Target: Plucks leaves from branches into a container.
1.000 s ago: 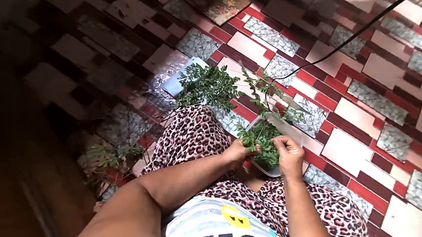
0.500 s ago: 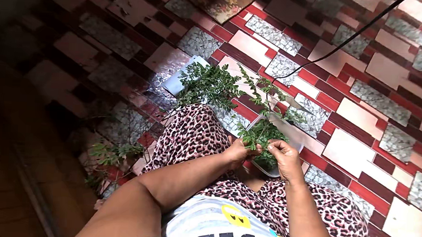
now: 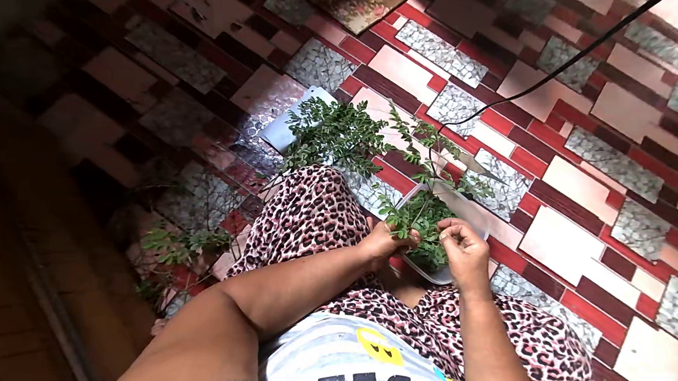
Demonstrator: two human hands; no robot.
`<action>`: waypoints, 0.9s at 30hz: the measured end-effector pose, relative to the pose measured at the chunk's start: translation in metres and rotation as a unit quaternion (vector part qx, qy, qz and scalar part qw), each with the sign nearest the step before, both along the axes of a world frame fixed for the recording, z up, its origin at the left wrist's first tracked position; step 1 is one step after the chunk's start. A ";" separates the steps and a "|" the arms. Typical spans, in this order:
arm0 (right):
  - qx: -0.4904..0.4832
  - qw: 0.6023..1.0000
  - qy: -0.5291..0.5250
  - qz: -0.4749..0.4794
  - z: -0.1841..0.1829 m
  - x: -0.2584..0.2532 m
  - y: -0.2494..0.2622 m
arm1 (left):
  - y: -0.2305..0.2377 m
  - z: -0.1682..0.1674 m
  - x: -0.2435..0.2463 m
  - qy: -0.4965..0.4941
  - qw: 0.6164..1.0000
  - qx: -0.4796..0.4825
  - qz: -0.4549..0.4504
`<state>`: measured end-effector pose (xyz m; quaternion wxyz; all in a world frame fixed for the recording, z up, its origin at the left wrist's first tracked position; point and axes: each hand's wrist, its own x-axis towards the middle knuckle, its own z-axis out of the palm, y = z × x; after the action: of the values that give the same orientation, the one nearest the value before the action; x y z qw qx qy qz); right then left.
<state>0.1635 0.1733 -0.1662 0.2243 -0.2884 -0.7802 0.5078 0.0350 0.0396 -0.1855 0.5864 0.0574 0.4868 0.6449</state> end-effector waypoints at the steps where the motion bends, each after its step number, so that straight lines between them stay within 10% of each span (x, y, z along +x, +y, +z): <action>1: -0.020 1.000 -0.002 -0.001 0.000 0.001 0.002 | 0.000 -0.001 0.000 -0.001 1.000 -0.001 0.000; 7: -0.200 0.979 -0.027 0.016 0.000 0.001 0.002 | -0.001 0.001 0.000 0.009 1.000 -0.009 -0.009; 27: -0.201 0.979 0.008 0.032 -0.002 0.001 0.004 | 0.000 -0.004 0.000 0.027 0.999 0.003 -0.022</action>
<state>0.1645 0.1777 -0.1678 0.1515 -0.2985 -0.6691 0.6635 0.0349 0.0392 -0.1894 0.5865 0.0871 0.4996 0.6316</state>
